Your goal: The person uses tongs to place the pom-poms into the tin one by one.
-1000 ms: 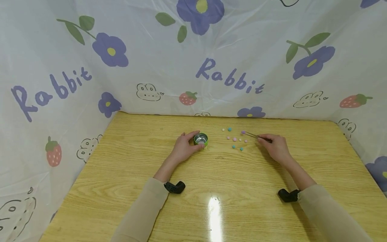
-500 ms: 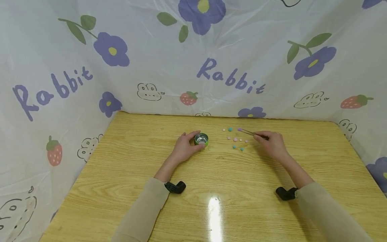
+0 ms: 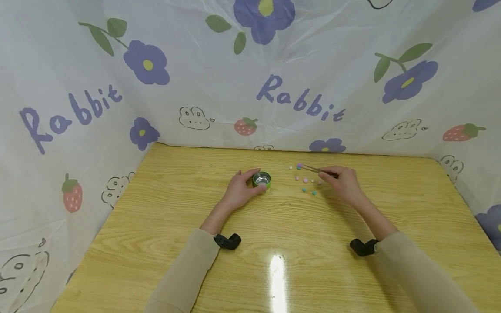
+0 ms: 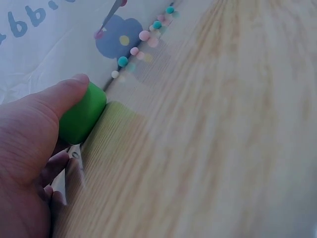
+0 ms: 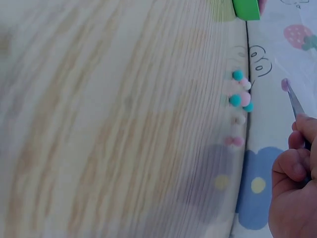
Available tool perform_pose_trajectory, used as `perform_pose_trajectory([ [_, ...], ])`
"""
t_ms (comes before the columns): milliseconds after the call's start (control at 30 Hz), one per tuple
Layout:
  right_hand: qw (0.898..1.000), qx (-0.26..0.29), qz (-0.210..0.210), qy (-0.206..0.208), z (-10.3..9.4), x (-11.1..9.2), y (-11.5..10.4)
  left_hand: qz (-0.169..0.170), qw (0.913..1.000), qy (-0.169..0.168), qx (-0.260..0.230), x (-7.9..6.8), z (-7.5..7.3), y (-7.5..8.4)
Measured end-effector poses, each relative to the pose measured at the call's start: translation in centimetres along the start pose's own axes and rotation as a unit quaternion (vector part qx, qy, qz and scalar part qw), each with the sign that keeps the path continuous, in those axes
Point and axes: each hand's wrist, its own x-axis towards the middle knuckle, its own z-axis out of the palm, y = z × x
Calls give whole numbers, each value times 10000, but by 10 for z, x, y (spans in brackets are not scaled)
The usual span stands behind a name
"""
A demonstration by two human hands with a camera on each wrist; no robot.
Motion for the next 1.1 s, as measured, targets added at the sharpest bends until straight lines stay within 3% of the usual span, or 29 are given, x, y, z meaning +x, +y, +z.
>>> perform_pose_trajectory([
  [533, 9983, 271, -357, -365, 30, 4, -23, 67, 9999, 12, 91, 0, 1, -1],
  [1100, 9954, 556, -349, -702, 62, 12, -45, 47, 9999, 93, 88, 0, 2, -2],
])
